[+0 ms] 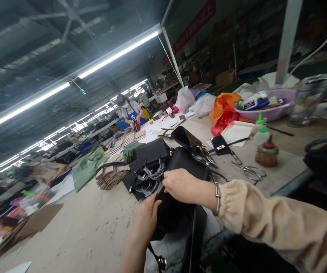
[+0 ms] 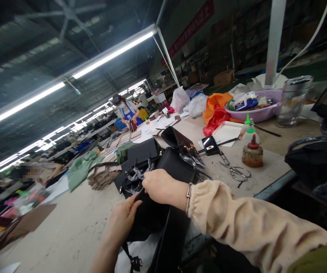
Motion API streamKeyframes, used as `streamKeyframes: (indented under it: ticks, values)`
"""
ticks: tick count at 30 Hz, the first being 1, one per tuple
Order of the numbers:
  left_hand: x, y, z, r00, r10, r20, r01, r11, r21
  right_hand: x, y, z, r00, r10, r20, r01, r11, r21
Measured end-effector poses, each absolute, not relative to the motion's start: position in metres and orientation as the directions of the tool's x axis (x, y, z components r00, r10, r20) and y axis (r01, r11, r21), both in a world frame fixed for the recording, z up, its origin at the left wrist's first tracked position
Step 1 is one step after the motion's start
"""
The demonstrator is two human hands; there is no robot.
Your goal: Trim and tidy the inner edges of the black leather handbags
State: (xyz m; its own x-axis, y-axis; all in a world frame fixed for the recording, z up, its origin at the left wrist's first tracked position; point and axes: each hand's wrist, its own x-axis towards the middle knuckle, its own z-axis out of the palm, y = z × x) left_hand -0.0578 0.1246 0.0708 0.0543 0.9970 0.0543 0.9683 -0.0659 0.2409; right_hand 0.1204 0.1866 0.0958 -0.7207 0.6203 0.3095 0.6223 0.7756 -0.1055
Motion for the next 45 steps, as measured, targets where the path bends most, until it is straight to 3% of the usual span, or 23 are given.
streamKeyframes:
  ticks: [16, 29, 38, 45]
  values:
    - [-0.055, 0.124, 0.076, 0.064, 0.998, 0.013, 0.971, -0.065, 0.232, 0.119, 0.190, 0.093, -0.657, 0.679, 0.329, 0.682, 0.720, -0.124]
    - [-0.049, 0.123, 0.075, 0.009, 1.000, 0.025, 0.994, -0.012, 0.110, 0.118, 0.189, 0.094, -0.649, 0.700, 0.296, 0.700, 0.703, -0.128]
    - [-0.034, 0.137, 0.080, 0.041, 0.998, 0.056, 0.979, -0.051, 0.198, 0.122, 0.181, 0.101, -0.674, 0.669, 0.313, 0.683, 0.726, -0.082]
    - [-0.037, 0.137, 0.075, 0.032, 0.996, 0.081, 0.959, -0.053, 0.279, 0.136, 0.174, 0.107, -0.609, 0.739, 0.288, 0.744, 0.658, -0.116]
